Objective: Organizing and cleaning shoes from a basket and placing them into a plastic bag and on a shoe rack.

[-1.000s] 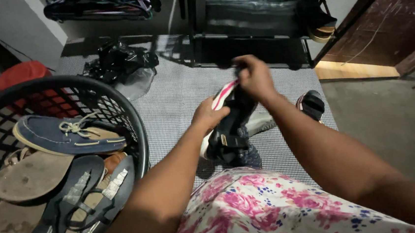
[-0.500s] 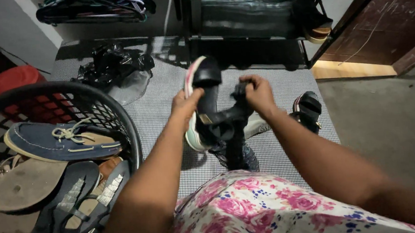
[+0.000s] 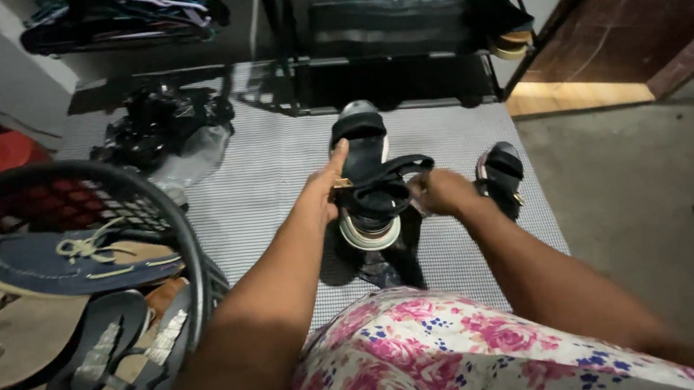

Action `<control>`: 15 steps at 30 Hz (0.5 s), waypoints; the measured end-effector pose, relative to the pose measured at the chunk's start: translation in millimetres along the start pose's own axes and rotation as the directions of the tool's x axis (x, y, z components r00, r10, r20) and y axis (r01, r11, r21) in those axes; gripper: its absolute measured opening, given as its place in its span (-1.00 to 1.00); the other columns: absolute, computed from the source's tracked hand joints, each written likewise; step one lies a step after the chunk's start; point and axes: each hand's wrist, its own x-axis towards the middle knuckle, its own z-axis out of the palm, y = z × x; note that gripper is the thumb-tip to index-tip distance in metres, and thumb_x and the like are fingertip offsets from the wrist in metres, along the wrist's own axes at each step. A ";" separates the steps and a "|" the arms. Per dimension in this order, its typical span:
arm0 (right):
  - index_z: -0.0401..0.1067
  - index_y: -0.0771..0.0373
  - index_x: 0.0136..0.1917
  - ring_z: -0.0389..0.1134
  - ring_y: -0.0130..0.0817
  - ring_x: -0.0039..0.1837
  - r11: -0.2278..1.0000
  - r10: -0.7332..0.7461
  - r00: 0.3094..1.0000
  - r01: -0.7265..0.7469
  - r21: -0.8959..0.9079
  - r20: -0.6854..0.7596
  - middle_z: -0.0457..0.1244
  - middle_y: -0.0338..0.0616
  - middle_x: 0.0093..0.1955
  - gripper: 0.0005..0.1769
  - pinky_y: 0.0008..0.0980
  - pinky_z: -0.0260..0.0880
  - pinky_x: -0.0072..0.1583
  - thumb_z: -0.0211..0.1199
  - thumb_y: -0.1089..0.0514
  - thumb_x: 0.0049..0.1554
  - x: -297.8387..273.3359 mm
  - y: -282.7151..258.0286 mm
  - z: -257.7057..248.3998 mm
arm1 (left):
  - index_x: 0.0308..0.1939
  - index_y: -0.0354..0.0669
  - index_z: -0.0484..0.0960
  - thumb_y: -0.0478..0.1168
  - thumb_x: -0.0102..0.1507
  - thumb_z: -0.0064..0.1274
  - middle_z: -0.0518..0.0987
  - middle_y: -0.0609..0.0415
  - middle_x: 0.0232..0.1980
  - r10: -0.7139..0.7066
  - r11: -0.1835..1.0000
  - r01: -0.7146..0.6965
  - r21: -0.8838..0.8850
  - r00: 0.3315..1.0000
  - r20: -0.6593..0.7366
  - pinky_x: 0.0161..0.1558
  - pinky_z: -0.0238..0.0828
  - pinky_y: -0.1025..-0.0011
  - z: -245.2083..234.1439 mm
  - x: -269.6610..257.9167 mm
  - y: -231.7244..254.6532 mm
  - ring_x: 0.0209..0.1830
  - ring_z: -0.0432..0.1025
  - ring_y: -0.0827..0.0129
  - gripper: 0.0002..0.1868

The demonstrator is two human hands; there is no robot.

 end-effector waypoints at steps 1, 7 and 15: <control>0.49 0.05 0.24 0.41 -0.20 0.09 1.000 0.009 1.000 -0.009 0.006 0.002 0.41 -0.15 0.10 -0.64 -0.12 0.41 0.16 0.20 0.01 0.17 2.0 13.7 0.5 | 0.22 -0.17 0.61 0.40 0.12 0.11 0.69 -0.05 0.07 -0.007 1.000 0.007 0.008 1.000 0.004 -0.03 0.49 0.11 7.9 10.3 -7.6 -0.03 0.57 0.15 -0.16; 0.49 0.17 0.11 0.46 -0.23 -0.05 0.123 0.234 0.937 -0.291 0.949 0.257 0.41 -0.13 0.00 -0.44 -0.18 0.55 -0.13 0.01 -0.31 0.24 -57.0 15.1 -66.7 | 0.20 -0.31 0.57 0.37 0.02 0.28 0.67 -0.17 0.16 -0.007 0.976 0.052 -0.213 0.979 0.205 0.06 0.62 0.04 76.7 57.1 -44.1 0.05 0.62 0.03 -0.07; 0.46 0.27 0.04 0.28 -0.37 -0.17 0.279 0.130 0.991 -0.048 0.959 0.012 0.28 -0.18 -0.15 -0.71 -0.35 0.29 -0.20 0.35 0.00 0.33 -45.2 141.0 4.6 | 0.20 -0.44 0.58 0.52 0.09 0.06 0.67 -0.22 0.01 -0.158 0.987 0.157 0.020 0.984 0.087 -0.39 0.59 0.19 174.2 71.6 -71.5 -0.27 0.60 0.13 0.06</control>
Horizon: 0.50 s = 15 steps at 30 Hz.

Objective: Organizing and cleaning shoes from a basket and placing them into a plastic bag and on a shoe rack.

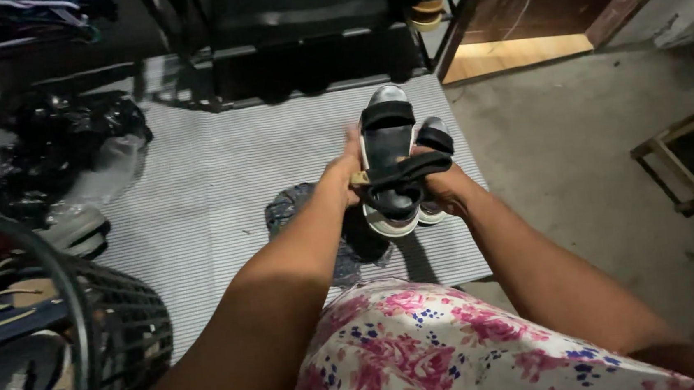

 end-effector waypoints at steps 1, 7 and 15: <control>0.46 0.27 0.04 0.28 -0.37 -0.17 1.000 0.006 1.000 -0.006 -0.001 0.000 0.28 -0.18 -0.15 -0.71 -0.35 0.29 -0.20 0.35 0.00 0.33 -6.3 -6.4 -3.8 | 0.20 -0.44 0.58 0.52 0.09 0.06 0.67 -0.22 0.01 -0.005 1.000 0.005 -0.002 1.000 0.000 -0.39 0.59 0.19 3.9 8.1 -5.7 -0.27 0.60 0.13 0.06; 0.53 0.10 0.00 0.39 -0.46 -0.20 0.976 0.181 0.961 -0.150 0.160 -0.207 0.39 -0.26 -0.17 -0.86 -0.45 0.40 -0.24 0.26 0.14 0.15 3.6 8.9 -31.2 | 0.39 -0.19 0.23 0.22 -0.09 0.41 0.52 -0.21 0.13 0.719 0.632 -0.583 0.510 0.686 -0.107 -0.19 0.57 0.20 51.0 -65.8 -28.3 -0.19 0.53 0.21 0.13; 0.47 0.25 0.15 0.45 -0.20 -0.07 0.938 0.205 0.976 -0.173 0.302 -0.078 0.38 -0.07 -0.04 -0.72 -0.25 0.55 -0.09 0.23 0.23 0.14 35.2 49.1 -52.3 | 0.37 -0.22 0.31 0.41 -0.14 0.40 0.33 -0.18 0.31 0.512 -0.250 -0.499 0.830 0.660 0.550 0.36 -0.15 -0.25 73.2 -69.5 -31.8 0.38 0.17 -0.04 0.21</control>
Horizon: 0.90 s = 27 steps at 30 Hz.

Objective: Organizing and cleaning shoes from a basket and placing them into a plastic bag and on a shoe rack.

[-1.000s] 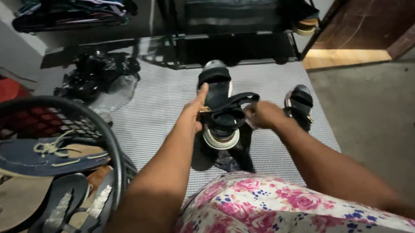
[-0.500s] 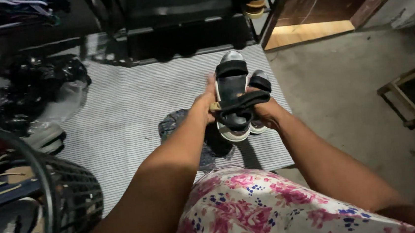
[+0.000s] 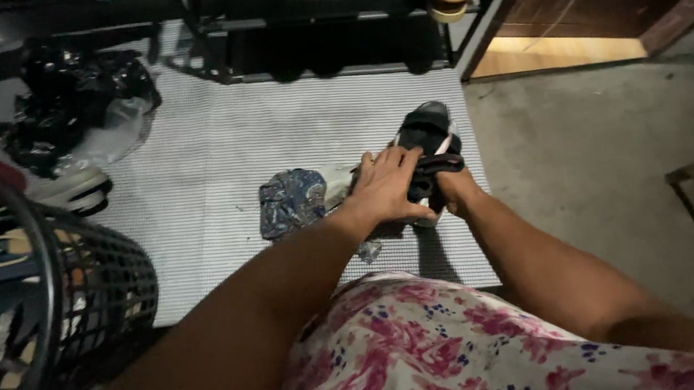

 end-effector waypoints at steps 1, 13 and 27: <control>0.47 0.25 0.15 0.45 -0.20 -0.07 1.000 0.005 1.000 -0.005 0.001 0.011 0.38 -0.07 -0.04 -0.72 -0.25 0.55 -0.09 0.23 0.23 0.14 2.2 -2.8 0.9 | 0.37 -0.22 0.31 0.41 -0.14 0.40 0.33 -0.18 0.31 -0.011 1.000 0.011 0.005 1.000 0.000 0.36 -0.15 -0.25 -10.1 5.8 4.2 0.38 0.17 -0.04 0.21; 0.49 0.27 0.19 0.42 0.15 0.07 0.339 -0.405 0.900 -0.015 -0.941 -0.160 0.39 0.23 0.04 -0.60 0.00 0.43 0.11 0.26 0.03 0.15 -7.2 11.4 -6.5 | 0.10 -0.05 0.62 -0.26 0.18 0.17 0.58 0.01 0.03 -0.025 0.986 0.016 0.166 0.998 0.055 0.22 0.22 0.06 -6.3 44.9 -25.1 0.15 0.42 0.14 -0.62; 0.42 0.30 0.11 0.42 0.21 0.04 0.359 -0.532 0.831 0.046 -0.932 -0.164 0.39 0.21 -0.03 -0.56 0.10 0.42 0.09 0.38 0.06 0.02 -22.4 -20.1 -14.5 | 0.19 -0.16 0.50 -0.01 0.08 0.34 0.50 -0.15 0.20 -0.293 0.945 0.316 -0.084 0.933 0.210 0.21 0.39 0.09 -40.3 50.9 -8.4 0.26 0.39 -0.01 -0.34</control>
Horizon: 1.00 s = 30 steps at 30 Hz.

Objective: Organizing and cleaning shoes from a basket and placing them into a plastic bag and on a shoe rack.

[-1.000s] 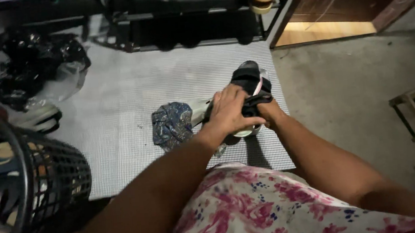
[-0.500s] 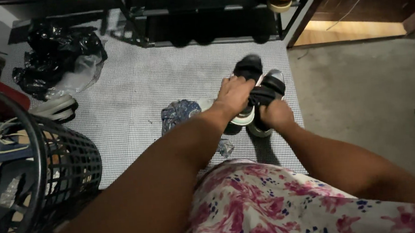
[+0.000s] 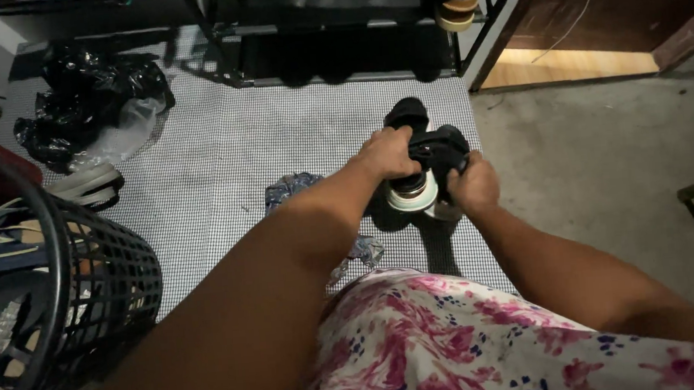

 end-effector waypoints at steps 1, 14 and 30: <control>0.42 0.30 0.11 0.42 0.21 0.04 1.000 -0.005 1.000 0.005 -0.001 -0.004 0.39 0.21 -0.03 -0.56 0.10 0.42 0.09 0.38 0.06 0.02 0.1 3.3 -0.7 | 0.19 -0.16 0.50 -0.01 0.08 0.34 0.50 -0.15 0.20 0.002 1.000 -0.002 -0.001 1.000 -0.006 0.21 0.39 0.09 2.3 1.3 -4.7 0.26 0.39 -0.01 -0.34; 0.35 0.47 -0.13 0.42 0.13 -0.13 0.968 -0.136 0.970 0.174 0.181 -0.203 0.34 0.24 -0.18 -0.43 0.00 0.42 -0.08 0.59 0.01 -0.09 -42.6 -7.1 -54.8 | 0.04 -0.20 0.52 -0.02 -0.09 0.53 0.56 -0.19 0.11 0.189 0.982 -0.187 0.028 0.969 -0.157 0.16 0.39 0.06 29.5 -20.0 -18.8 0.19 0.43 -0.12 -0.27; 0.41 0.30 0.06 0.43 -0.01 -0.04 0.972 -0.210 0.929 0.166 0.164 0.304 0.34 0.07 -0.03 -0.44 -0.09 0.46 -0.01 0.57 0.13 -0.16 -73.8 5.4 -0.3 | -0.02 -0.18 0.70 0.09 0.04 0.34 0.65 -0.24 -0.02 0.211 0.977 -0.211 -0.012 0.974 0.082 0.09 0.48 0.12 98.0 -18.1 -50.0 0.02 0.55 -0.06 -0.45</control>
